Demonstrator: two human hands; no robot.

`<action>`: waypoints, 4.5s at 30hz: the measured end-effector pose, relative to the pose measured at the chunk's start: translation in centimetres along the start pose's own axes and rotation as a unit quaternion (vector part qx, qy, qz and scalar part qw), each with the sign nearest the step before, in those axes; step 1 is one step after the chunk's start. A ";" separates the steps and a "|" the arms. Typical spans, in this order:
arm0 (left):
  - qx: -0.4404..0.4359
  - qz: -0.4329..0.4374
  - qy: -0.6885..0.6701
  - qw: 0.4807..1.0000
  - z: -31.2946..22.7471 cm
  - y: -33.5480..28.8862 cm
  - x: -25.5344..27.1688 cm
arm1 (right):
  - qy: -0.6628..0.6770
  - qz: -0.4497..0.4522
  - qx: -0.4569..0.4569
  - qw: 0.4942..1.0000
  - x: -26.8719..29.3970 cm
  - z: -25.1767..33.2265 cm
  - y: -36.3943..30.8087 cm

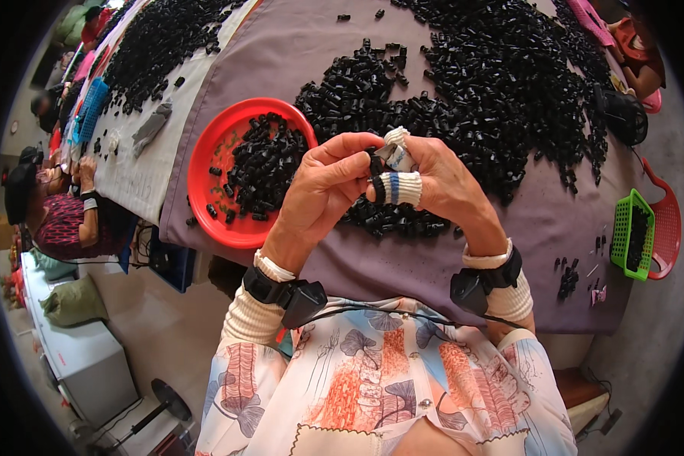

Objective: Sorting and inspecting small black plastic components on a table.

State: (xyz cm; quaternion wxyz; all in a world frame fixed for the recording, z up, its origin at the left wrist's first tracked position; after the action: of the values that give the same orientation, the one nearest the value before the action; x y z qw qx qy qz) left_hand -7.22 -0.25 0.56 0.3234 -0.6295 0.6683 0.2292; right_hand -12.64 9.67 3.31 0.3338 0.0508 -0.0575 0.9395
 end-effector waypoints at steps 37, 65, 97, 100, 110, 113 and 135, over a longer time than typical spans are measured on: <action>0.010 -0.051 -0.021 0.998 1.3 0.3 0.5 | 0.083 0.004 -0.052 0.995 -0.2 -1.4 -0.2; 0.002 -0.050 -0.084 0.995 1.7 0.2 0.6 | 0.116 -0.033 -0.018 0.993 0.0 -1.7 -0.3; -0.100 -0.104 0.004 0.990 -0.9 -0.9 4.3 | 0.210 -0.060 -0.061 0.974 -0.2 -3.9 -0.4; -0.128 -0.201 0.133 0.962 -3.6 -2.7 7.1 | 0.198 -0.072 -0.058 0.976 0.9 -4.6 -0.4; -0.130 -0.221 0.605 0.754 -2.1 -2.3 4.4 | 0.162 -0.101 -0.049 0.980 2.9 -4.4 -1.1; -0.139 -0.141 0.710 0.676 1.0 0.3 2.3 | 0.157 -0.098 -0.055 0.981 3.3 -4.7 -1.6; -0.021 -0.129 0.500 0.856 0.4 0.7 2.9 | 0.161 -0.126 -0.063 0.977 3.6 -4.9 -2.1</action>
State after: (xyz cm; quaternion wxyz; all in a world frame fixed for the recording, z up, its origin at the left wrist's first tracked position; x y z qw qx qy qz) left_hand -7.86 -1.94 -1.92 -0.0412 -0.7467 0.6475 -0.1464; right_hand -14.38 14.17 -0.88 0.4570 -0.1151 -0.0552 0.8802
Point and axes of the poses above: each hand's wrist, its own y-axis towards the middle knuckle, its own x-axis out of the back of the hand, z = x × y, the point moved 7 cm from there along y, towards the middle knuckle, and after that the axes turned 7 degrees about y, right-handed, at the moved point
